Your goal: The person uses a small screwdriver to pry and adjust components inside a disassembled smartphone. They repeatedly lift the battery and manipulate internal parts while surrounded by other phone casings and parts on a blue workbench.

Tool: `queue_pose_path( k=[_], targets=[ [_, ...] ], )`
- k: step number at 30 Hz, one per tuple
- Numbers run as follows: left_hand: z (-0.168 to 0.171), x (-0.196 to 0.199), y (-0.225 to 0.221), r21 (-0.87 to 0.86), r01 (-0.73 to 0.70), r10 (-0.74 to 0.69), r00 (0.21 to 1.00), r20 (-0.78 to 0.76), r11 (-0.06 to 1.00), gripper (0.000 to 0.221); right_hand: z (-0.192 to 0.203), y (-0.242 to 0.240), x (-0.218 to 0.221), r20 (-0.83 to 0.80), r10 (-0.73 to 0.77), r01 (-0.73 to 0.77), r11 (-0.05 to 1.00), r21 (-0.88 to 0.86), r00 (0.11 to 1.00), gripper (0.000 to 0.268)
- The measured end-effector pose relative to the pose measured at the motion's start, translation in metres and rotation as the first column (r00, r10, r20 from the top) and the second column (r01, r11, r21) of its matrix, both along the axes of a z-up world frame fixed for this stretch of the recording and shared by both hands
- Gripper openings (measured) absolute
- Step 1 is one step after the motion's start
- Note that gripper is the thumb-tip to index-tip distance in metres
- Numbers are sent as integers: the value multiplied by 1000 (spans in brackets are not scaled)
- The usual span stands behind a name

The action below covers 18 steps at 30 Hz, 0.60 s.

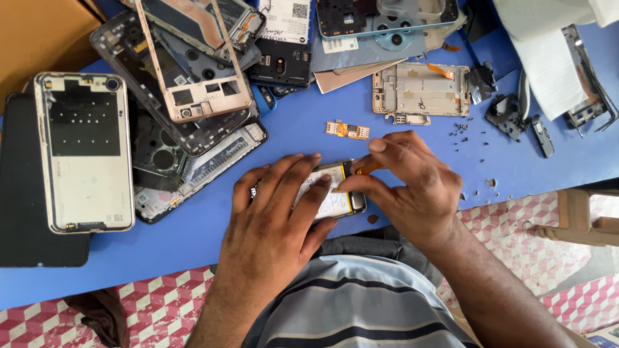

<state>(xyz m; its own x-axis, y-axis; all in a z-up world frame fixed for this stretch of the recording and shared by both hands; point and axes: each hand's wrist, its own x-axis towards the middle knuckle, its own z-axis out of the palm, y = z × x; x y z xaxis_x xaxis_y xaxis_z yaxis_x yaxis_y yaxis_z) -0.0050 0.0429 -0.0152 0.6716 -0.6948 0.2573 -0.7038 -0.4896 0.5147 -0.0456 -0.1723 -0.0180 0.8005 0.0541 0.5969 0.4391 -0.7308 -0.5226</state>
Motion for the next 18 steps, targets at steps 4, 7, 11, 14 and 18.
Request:
queue_pose_path(
  k=[4,7,11,14,18],
  targets=[
    [-1,2,0,-14,7,-7,1000,5,1000,48,6,-5,0,-144,268,-258,962,84,953,53],
    [-1,2,-1,-12,4,-4,1000,9,1000,46,6,-2,1,-95,245,-236,966,104,965,50],
    [0,1,-2,-17,-11,11,1000,25,1000,44,0,5,-2,-82,72,-70,997,25,994,61],
    [0,2,-1,-9,1,-1,1000,31,1000,42,-2,-4,-6,-132,317,-300,944,138,939,52],
    [1,4,-1,-22,16,-15,999,42,1000,43,-7,-2,-7,-88,89,-84,994,68,992,56]
  ],
)
